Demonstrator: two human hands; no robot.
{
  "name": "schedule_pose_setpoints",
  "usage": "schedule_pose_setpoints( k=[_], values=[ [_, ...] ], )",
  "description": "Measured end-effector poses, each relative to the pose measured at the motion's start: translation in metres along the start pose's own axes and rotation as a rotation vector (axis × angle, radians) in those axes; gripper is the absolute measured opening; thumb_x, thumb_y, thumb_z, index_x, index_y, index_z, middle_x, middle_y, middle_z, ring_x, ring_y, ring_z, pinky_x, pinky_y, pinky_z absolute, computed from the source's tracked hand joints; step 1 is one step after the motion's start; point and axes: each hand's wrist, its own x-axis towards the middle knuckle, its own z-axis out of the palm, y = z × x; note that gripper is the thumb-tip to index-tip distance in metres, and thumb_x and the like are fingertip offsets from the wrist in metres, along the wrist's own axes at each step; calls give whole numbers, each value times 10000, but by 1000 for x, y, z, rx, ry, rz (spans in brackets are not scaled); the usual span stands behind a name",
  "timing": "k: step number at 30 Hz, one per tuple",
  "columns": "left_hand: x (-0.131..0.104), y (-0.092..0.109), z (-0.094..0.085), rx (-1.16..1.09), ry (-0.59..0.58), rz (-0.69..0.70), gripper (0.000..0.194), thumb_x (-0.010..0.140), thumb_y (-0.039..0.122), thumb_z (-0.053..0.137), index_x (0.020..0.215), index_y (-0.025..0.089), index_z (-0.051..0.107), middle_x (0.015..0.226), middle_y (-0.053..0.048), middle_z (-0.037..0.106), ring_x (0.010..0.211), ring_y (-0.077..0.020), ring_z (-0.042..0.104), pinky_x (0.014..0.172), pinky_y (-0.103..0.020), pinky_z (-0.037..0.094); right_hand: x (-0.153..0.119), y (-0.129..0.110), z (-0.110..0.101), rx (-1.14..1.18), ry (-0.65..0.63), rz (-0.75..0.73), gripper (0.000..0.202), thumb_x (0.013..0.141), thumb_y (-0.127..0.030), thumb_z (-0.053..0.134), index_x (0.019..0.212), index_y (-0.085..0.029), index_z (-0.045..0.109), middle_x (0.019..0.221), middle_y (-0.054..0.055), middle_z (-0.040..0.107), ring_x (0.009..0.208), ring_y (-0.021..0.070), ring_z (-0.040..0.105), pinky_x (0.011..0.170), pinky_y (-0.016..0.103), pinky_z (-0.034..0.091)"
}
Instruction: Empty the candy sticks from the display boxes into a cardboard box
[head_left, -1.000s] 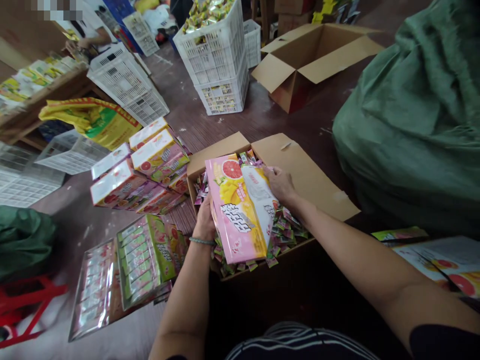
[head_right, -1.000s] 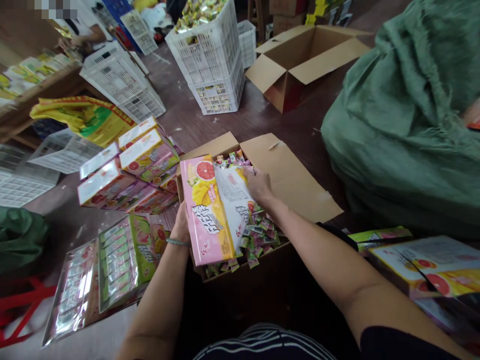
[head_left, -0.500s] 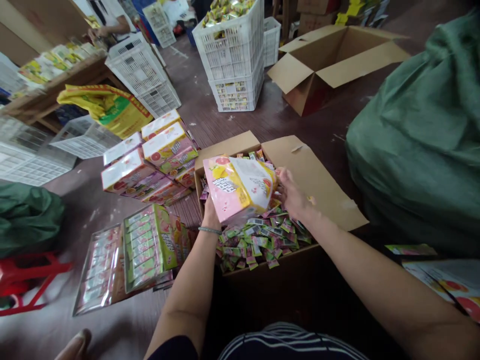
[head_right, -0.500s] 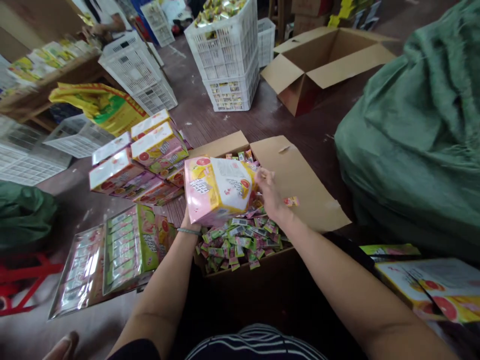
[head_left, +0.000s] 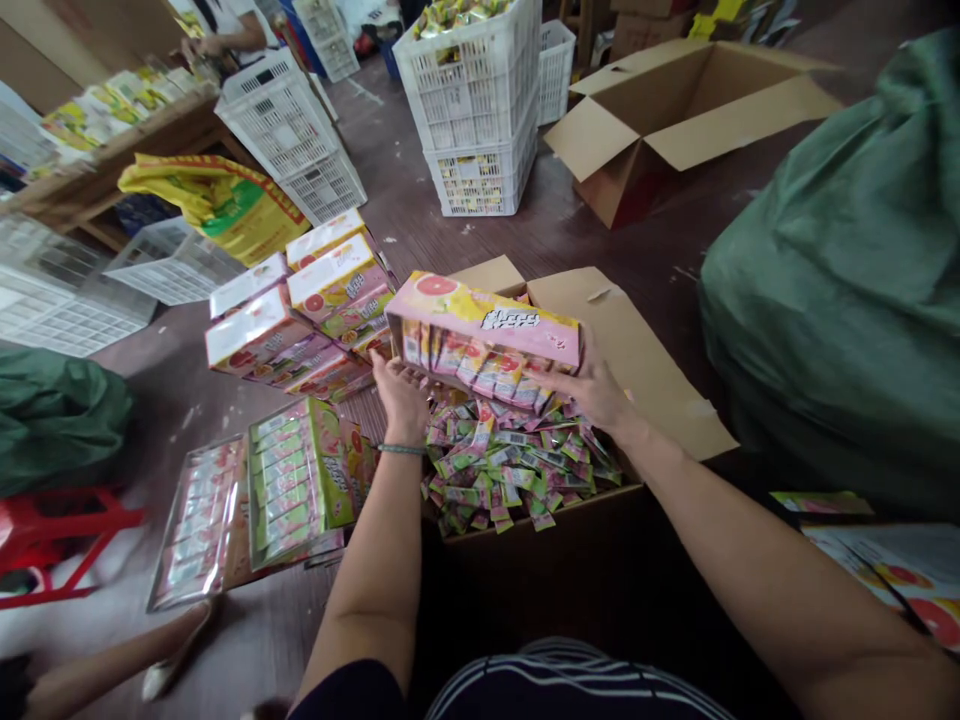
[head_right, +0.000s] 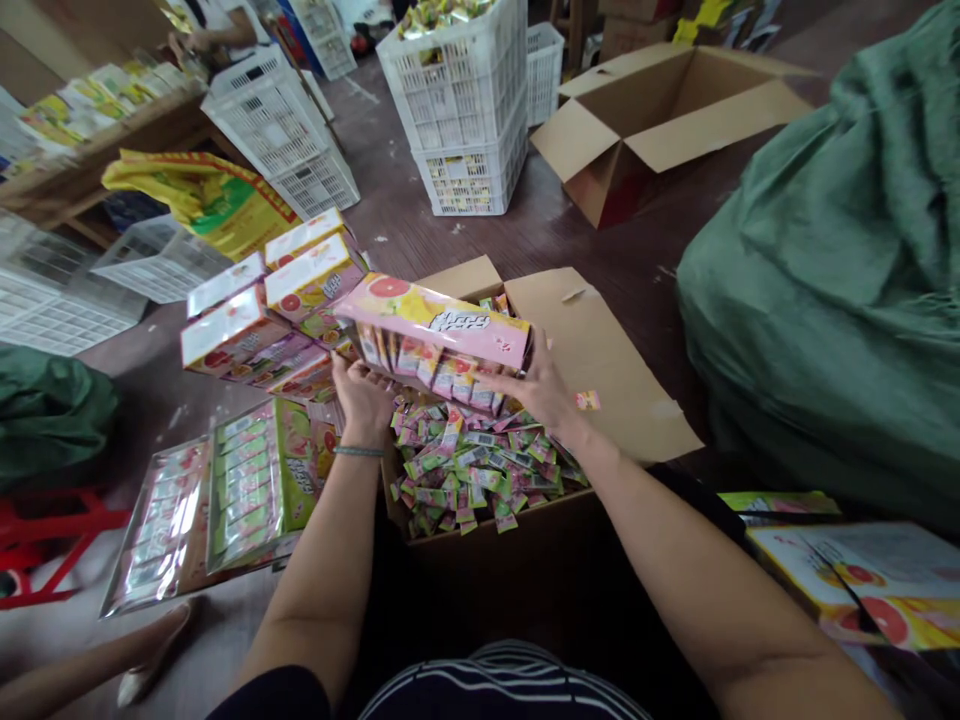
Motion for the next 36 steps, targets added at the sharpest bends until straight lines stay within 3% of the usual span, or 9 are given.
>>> schedule_pose_setpoints(
  k=[2, 6, 11, 15, 19, 23, 28, 31, 36],
  values=[
    [3, 7, -5, -5, -106, -26, 585, 1046, 691, 358, 1095, 246, 736, 952, -65, 786, 997, -235, 765, 873, -348, 638, 8, -2, -14, -50, -56, -28, 863, 609, -534, 954, 1320, -258, 549, 1345, 93, 675, 1298, 326, 624, 1189, 579, 495],
    [0, 2, -5, 0, -362, -141, 575, 1056, 638, 381, 1186, 226, 760, 1180, -92, 789, 1234, -270, 705, 1019, -369, 600, 17, -5, -21, -62, 7, -50, 869, 733, -815, 739, 1388, -277, 547, 1396, 114, 654, 1354, 331, 598, 1167, 567, 513],
    [-3, -6, -2, -37, -282, -55, 529, 1087, 524, 340, 1293, 238, 734, 1309, -71, 758, 1333, -248, 651, 1105, -367, 551, 16, -13, -8, -118, -41, -133, 1120, 634, -966, 679, 1510, -299, 472, 1484, 128, 603, 1432, 341, 534, 1180, 540, 502],
    [-5, -4, -3, 10, -351, -122, 534, 1048, 593, 434, 1338, 247, 721, 1326, -76, 750, 1330, -262, 654, 1107, -392, 549, 15, -21, -6, -113, 15, -162, 1093, 675, -1008, 590, 1501, -297, 507, 1497, 124, 592, 1414, 352, 548, 1186, 549, 492],
    [-5, -1, -5, -12, -303, 39, 540, 1026, 593, 456, 1371, 262, 707, 1304, -64, 761, 1320, -265, 661, 1090, -398, 561, 12, -30, -4, -182, -45, -188, 1187, 613, -1049, 586, 1535, -308, 484, 1579, 114, 513, 1513, 379, 423, 1196, 577, 479],
    [-8, 3, -7, 30, -355, 48, 553, 994, 636, 503, 1372, 290, 710, 1315, -67, 757, 1339, -271, 648, 1100, -397, 553, 8, -37, -3, -226, -55, -190, 1111, 706, -1055, 453, 1534, -315, 488, 1509, 110, 574, 1490, 369, 447, 1169, 596, 492],
    [-8, 6, -5, 27, -292, 182, 599, 965, 673, 491, 1377, 297, 710, 1320, -67, 755, 1331, -278, 653, 1108, -397, 542, -2, -39, -1, -398, -68, -282, 1185, 667, -1101, 364, 1576, -345, 440, 1494, 104, 566, 1524, 414, 359, 1266, 668, 317],
    [-7, 7, -3, 12, -289, 136, 618, 971, 693, 456, 1389, 309, 702, 1323, -57, 754, 1339, -271, 647, 1111, -396, 541, -3, -36, -4, -443, 10, -283, 1107, 726, -1082, 281, 1536, -356, 492, 1431, 106, 601, 1502, 416, 374, 1280, 676, 255],
    [-15, 12, -2, 25, -320, 94, 657, 972, 745, 435, 1384, 308, 702, 1304, -57, 760, 1339, -308, 646, 1089, -440, 564, 4, -20, -13, -403, 64, -185, 1151, 669, -1116, 285, 1496, -349, 514, 1452, 114, 567, 1505, 429, 343, 1283, 662, 246]
  ],
)
